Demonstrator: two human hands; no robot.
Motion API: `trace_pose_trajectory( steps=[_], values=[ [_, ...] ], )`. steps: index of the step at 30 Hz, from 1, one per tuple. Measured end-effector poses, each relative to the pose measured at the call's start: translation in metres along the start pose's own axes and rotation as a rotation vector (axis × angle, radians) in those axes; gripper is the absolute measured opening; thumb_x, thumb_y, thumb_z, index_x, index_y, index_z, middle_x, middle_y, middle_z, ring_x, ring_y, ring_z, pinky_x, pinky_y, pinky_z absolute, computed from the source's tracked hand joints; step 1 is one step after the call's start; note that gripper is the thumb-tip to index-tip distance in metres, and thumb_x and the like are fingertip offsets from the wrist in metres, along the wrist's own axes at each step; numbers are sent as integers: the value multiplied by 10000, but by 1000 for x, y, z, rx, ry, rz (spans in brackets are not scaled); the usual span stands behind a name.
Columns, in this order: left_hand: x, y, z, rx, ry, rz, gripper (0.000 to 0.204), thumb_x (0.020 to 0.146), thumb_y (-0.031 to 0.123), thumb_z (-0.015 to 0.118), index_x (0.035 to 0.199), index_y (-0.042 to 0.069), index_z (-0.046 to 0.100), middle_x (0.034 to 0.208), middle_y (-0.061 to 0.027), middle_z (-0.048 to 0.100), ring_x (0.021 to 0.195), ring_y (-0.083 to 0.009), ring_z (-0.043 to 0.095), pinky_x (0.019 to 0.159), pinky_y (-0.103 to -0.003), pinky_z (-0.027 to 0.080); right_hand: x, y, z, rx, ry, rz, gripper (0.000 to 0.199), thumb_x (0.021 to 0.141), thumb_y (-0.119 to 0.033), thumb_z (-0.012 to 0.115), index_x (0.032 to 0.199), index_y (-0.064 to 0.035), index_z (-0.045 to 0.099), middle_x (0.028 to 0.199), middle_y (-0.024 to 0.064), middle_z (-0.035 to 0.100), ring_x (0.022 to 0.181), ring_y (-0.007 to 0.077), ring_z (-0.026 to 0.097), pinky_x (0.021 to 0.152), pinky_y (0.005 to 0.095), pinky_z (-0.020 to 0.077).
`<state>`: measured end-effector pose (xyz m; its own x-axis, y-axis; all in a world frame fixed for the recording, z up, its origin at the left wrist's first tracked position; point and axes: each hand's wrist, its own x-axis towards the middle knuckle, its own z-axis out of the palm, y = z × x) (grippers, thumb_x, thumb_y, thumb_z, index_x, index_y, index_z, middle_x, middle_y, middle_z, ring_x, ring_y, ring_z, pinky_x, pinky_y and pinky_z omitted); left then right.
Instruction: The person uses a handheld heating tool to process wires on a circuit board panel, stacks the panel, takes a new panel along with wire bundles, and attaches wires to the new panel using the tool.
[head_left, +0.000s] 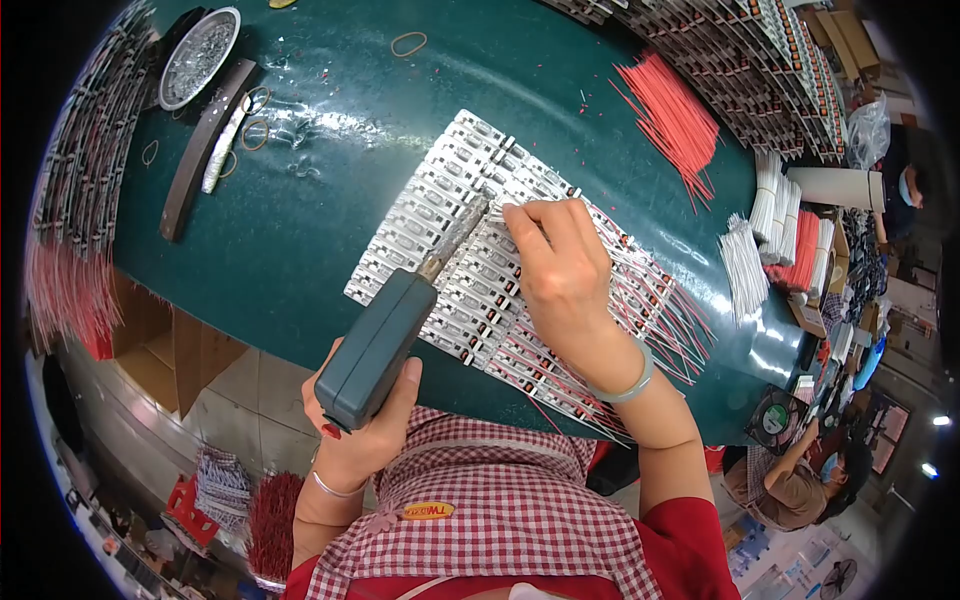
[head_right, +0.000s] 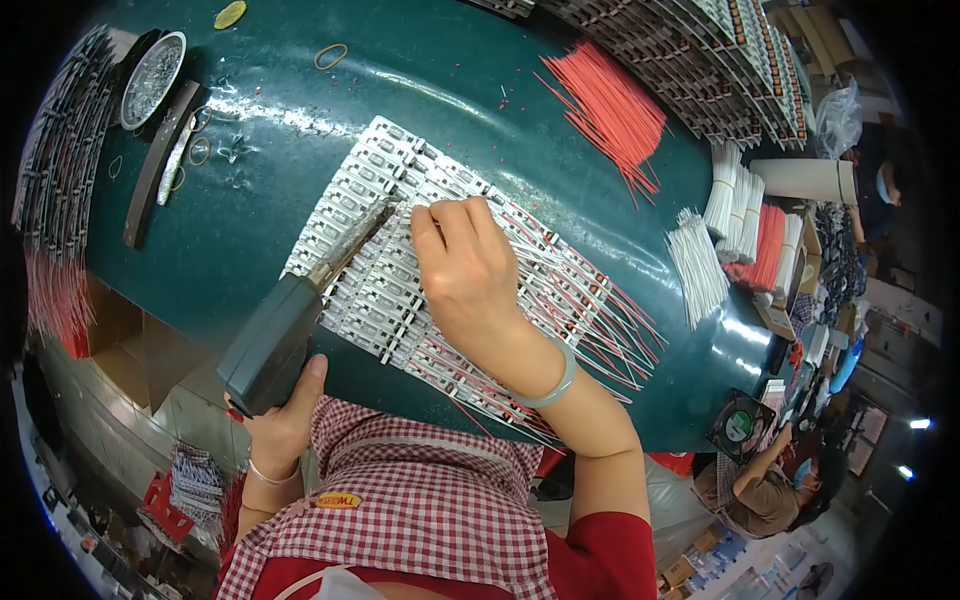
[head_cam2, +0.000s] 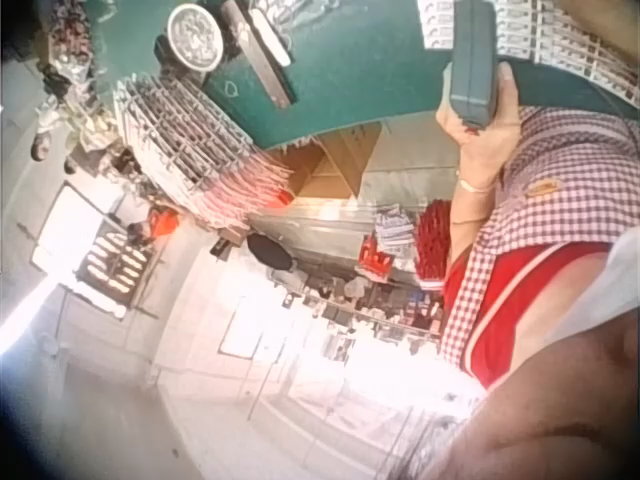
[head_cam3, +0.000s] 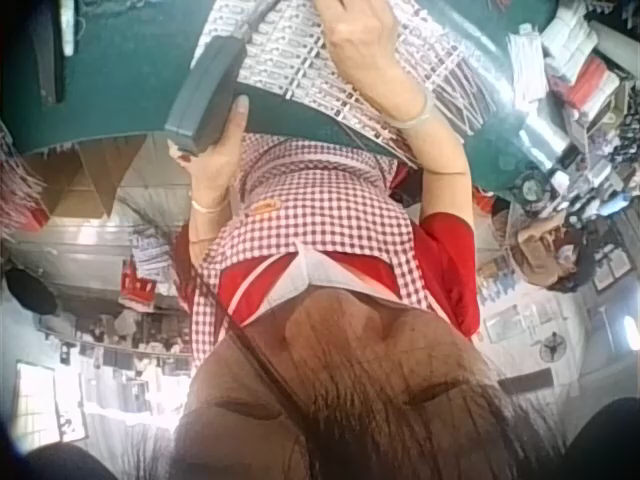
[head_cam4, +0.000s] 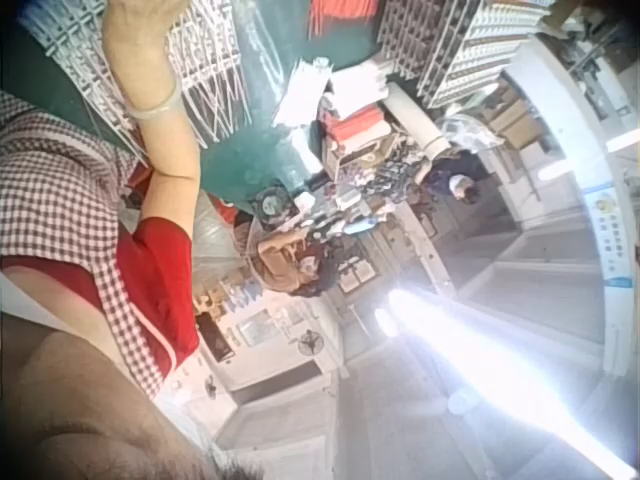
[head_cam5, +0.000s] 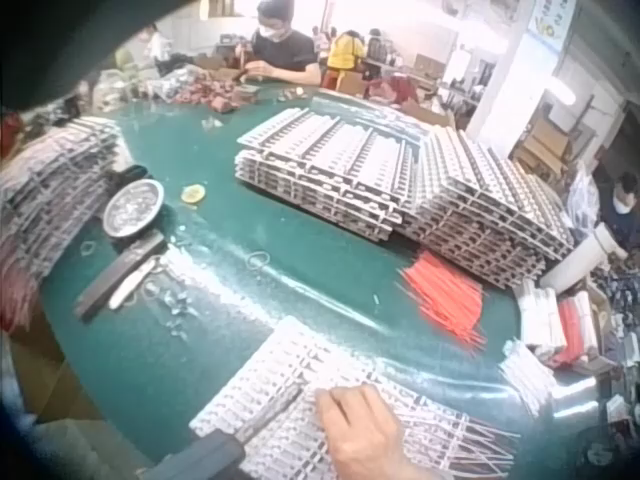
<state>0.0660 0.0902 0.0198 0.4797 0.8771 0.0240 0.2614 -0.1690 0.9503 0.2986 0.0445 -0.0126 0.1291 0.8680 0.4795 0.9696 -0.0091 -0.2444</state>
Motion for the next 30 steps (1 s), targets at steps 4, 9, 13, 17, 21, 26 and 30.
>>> trace_pose_trajectory(
  steps=[4,9,13,17,21,26,30],
  values=[
    [-3,-4,-1,32,21,41,226,788,-23,785,1006,-48,728,870,-116,706,668,-166,664,608,-270,524,1,1,0,32,46,-15,370,668,43,655,1036,67,680,927,118,612,826,256,582,627,343,496],
    [-9,-3,-6,11,22,-56,229,792,-14,794,1010,-45,731,874,-120,712,672,-172,674,607,-273,533,-4,-7,-4,57,63,-24,362,670,39,658,1030,63,685,915,113,622,806,252,583,618,339,493],
    [-8,-2,-6,-2,12,-25,228,794,-19,789,1009,-59,723,879,-130,712,693,-183,683,623,-281,539,-6,-8,-1,60,31,-9,357,673,36,660,1028,63,687,911,113,622,791,250,575,605,337,488],
    [-6,-4,-8,45,-37,64,222,797,-38,773,1008,-73,713,896,-130,709,712,-175,680,640,-275,534,-6,-8,-1,41,17,-14,363,676,36,657,1037,68,683,912,115,617,795,253,571,610,338,488],
    [-5,1,-8,19,-53,8,213,803,-44,765,1006,-72,708,912,-123,703,720,-163,670,642,-270,528,-5,-9,-3,40,-12,-14,371,681,39,650,1049,75,678,920,120,608,812,259,571,632,342,495],
    [-6,1,-7,-20,-56,-58,192,815,-35,764,993,-66,700,907,-106,687,722,-142,654,632,-263,515,-5,-11,-4,41,-25,-10,372,684,37,646,1052,80,676,930,125,604,819,263,570,641,346,498],
    [-5,2,-8,7,-70,-51,185,816,-28,766,985,-63,699,898,-101,685,714,-140,651,623,-261,511,-3,-14,-5,46,-30,51,367,682,112,672,1041,37,701,904,119,647,792,268,603,657,365,517]
  ],
)
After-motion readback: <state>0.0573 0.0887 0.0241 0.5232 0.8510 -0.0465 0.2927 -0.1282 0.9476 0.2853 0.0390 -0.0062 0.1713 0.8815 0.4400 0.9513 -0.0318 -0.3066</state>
